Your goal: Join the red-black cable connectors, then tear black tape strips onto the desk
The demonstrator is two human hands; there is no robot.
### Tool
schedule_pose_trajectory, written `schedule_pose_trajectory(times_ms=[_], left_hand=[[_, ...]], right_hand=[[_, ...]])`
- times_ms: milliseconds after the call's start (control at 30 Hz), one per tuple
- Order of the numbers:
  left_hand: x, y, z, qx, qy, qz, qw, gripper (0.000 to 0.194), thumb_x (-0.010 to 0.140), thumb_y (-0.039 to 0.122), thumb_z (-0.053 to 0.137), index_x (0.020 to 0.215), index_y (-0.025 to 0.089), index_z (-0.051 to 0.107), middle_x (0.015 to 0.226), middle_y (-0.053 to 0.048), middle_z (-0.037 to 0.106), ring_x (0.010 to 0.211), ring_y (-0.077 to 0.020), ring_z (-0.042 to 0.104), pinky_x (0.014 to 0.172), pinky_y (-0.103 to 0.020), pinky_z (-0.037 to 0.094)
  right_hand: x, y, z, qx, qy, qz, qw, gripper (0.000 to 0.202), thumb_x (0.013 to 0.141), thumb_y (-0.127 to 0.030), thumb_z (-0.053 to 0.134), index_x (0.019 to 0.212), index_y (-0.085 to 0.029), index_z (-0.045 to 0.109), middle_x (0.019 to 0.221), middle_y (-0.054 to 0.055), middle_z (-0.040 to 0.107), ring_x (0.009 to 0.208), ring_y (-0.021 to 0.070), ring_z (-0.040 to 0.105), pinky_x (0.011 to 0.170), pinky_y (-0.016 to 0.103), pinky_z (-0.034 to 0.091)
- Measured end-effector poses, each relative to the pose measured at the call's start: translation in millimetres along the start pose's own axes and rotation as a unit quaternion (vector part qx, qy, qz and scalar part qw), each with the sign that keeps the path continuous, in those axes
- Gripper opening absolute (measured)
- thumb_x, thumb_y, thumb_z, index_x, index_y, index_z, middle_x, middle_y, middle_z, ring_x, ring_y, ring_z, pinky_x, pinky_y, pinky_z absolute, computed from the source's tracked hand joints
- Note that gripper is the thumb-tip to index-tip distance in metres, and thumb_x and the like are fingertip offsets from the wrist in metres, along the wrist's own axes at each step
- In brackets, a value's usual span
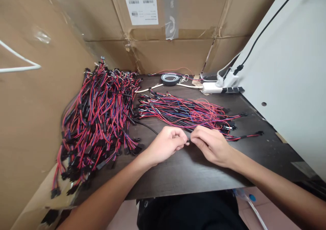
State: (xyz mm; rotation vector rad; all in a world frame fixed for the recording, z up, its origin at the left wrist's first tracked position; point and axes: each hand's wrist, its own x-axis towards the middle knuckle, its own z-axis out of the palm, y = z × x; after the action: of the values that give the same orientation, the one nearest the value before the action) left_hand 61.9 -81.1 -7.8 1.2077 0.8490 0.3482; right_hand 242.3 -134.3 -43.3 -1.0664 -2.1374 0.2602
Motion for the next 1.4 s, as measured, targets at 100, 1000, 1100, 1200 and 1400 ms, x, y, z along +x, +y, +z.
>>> schedule_pose_trajectory(times_ms=[100, 1000, 1100, 1200, 1400], left_hand=[[-0.6, -0.5, 0.3, 0.039, 0.018, 0.047, 0.998, 0.013, 0.062, 0.026, 0.06, 0.062, 0.013, 0.058, 0.049, 0.005, 0.044, 0.047, -0.0055, 0.034, 0.047, -0.018, 0.024], [3.7, -5.4, -3.8, -0.008, 0.029, -0.041, 0.999, 0.014, 0.071, 0.026, 0.054, 0.066, 0.013, 0.057, 0.044, 0.007, 0.039, 0.034, -0.003, 0.023, 0.035, -0.016, 0.011], [5.1, -8.0, -5.6, 0.031, 0.036, -0.034, 0.998, 0.014, 0.073, 0.023, 0.05, 0.065, 0.014, 0.056, 0.043, 0.007, 0.04, 0.034, -0.0036, 0.024, 0.035, -0.017, 0.014], [5.7, -11.4, -5.6, 0.112, 0.064, 0.017, 0.992, 0.012, 0.076, 0.022, 0.049, 0.072, 0.014, 0.056, 0.045, 0.007, 0.043, 0.036, -0.0051, 0.029, 0.037, -0.017, 0.021], [1.1, -12.7, -2.7, 0.275, 0.08, 0.167, 0.943, 0.016, 0.077, 0.012, 0.055, 0.092, 0.017, 0.054, 0.051, 0.01, 0.045, 0.046, -0.0061, 0.038, 0.049, -0.017, 0.03]], right_hand=[[3.0, -2.2, 0.2, 0.043, 0.008, 0.039, 0.998, 0.016, 0.096, -0.017, 0.042, 0.083, -0.018, 0.05, 0.072, 0.002, 0.054, 0.061, 0.0126, 0.048, 0.055, 0.024, 0.038], [-1.6, 2.7, 3.1, -0.013, -0.026, 0.007, 1.0, 0.023, 0.097, -0.015, 0.043, 0.095, -0.013, 0.065, 0.078, 0.005, 0.057, 0.066, 0.012, 0.053, 0.058, 0.023, 0.041], [-2.0, 2.8, 3.5, -0.053, -0.048, 0.009, 0.997, 0.024, 0.097, -0.014, 0.042, 0.093, -0.012, 0.066, 0.076, 0.005, 0.055, 0.061, 0.011, 0.049, 0.054, 0.023, 0.036], [-2.4, 3.4, 3.7, -0.089, -0.068, 0.016, 0.994, 0.025, 0.096, -0.014, 0.041, 0.095, -0.012, 0.066, 0.077, 0.004, 0.052, 0.058, 0.0104, 0.045, 0.052, 0.023, 0.031], [-0.4, 2.9, 0.9, -0.058, -0.081, 0.05, 0.994, 0.028, 0.096, -0.012, 0.038, 0.09, -0.013, 0.065, 0.08, 0.005, 0.051, 0.064, 0.0116, 0.046, 0.056, 0.024, 0.032]])
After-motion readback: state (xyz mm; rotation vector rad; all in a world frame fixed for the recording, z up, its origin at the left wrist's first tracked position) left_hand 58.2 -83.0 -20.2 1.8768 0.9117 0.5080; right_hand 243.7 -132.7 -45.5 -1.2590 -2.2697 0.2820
